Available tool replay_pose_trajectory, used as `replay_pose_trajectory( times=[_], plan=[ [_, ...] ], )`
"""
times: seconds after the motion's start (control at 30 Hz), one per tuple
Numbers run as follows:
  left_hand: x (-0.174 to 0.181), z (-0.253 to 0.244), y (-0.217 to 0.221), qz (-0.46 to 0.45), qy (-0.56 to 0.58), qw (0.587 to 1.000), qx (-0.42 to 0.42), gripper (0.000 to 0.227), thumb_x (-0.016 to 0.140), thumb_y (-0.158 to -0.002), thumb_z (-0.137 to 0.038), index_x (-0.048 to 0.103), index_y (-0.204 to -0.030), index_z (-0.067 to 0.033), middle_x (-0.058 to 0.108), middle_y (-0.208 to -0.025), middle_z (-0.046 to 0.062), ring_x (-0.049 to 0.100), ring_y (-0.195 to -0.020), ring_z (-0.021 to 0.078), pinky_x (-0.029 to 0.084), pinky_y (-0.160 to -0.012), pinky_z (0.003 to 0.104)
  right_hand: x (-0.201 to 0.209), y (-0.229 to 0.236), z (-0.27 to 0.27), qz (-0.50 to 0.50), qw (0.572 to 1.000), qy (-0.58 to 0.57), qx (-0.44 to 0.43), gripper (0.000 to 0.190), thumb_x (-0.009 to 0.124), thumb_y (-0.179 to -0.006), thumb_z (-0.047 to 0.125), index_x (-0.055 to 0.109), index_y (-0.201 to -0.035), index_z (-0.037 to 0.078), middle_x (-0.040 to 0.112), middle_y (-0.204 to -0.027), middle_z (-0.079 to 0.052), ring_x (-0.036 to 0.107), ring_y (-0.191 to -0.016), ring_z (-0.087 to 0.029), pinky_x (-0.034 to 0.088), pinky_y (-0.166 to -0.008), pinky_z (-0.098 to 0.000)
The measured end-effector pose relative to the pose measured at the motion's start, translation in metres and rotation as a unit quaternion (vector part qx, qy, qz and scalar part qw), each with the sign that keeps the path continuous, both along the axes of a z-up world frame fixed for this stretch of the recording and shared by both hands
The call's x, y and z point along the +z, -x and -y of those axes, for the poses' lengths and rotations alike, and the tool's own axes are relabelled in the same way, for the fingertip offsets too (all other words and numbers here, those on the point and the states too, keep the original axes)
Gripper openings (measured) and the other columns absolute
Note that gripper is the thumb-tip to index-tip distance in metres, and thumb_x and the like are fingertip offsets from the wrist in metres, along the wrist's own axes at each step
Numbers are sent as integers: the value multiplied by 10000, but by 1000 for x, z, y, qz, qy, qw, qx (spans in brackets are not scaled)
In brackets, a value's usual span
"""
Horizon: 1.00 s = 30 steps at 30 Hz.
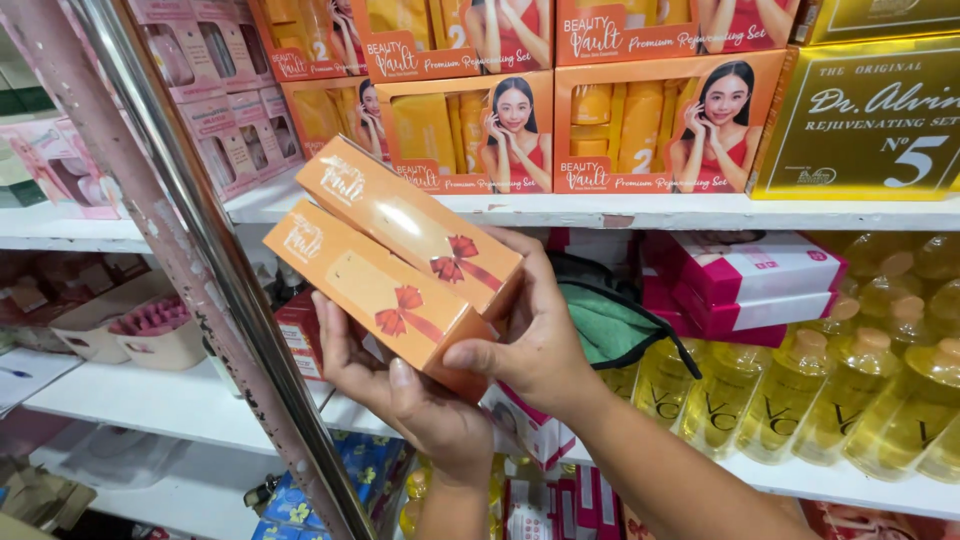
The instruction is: Cleaning and organizing skincare product boxes on a retail shelf.
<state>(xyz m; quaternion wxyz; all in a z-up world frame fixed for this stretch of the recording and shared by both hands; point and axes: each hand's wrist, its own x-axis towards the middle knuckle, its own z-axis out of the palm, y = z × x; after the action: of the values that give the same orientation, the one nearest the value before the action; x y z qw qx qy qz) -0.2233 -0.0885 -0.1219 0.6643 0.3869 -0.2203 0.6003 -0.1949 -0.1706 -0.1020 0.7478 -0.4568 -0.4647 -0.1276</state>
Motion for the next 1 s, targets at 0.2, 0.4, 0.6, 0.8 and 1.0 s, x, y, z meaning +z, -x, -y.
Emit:
replay_pose_trajectory(
  times=[0.2, 0.4, 0.6, 0.8, 1.0],
  plan=[
    [-25, 4, 4, -78, -8, 997, 23, 648, 381, -995, -266, 277, -1551, 51, 216, -1716, 252, 199, -1633, 367, 152, -1350, 512, -32, -3, 7, -34, 999, -5, -13, 1002, 948, -757, 297, 345, -1511, 24, 515, -1470, -103, 496, -1411, -200, 388, -1221, -379],
    [-59, 2, -16, -130, -19, 989, 71, 578, 391, -1002, -238, 344, -1494, 60, 300, -1651, 249, 268, -1590, 362, 185, -1321, 497, -64, -25, 7, -113, 992, 14, -56, 668, 786, -904, 250, 425, -1431, 52, 598, -1340, -74, 561, -1264, -157, 442, -1097, -329],
    [-86, -12, -45, -143, 1, 990, 16, 526, 431, -1009, -190, 368, -1467, 62, 307, -1642, 232, 283, -1564, 341, 200, -1288, 468, -89, -54, -6, -219, 974, -40, -38, 428, 677, -969, 203, 528, -1330, 25, 646, -1217, -95, 596, -1116, -141, 488, -988, -314],
    [-111, -37, -78, -198, -14, 978, 62, 526, 482, -1031, -233, 372, -1452, 63, 313, -1605, 231, 297, -1530, 350, 223, -1255, 471, -105, -85, -36, -252, 964, -38, -72, 313, 616, -981, 144, 582, -1267, 20, 656, -1175, -95, 604, -1083, -124, 498, -961, -275],
    [-141, -68, -124, -225, -35, 966, 120, 563, 515, -1018, -266, 392, -1452, 71, 346, -1583, 247, 322, -1509, 383, 210, -1250, 498, -137, -144, -65, -303, 947, 10, -110, 293, 573, -981, 129, 567, -1246, 3, 670, -1133, -137, 632, -1028, -169, 520, -905, -309]
  ],
)
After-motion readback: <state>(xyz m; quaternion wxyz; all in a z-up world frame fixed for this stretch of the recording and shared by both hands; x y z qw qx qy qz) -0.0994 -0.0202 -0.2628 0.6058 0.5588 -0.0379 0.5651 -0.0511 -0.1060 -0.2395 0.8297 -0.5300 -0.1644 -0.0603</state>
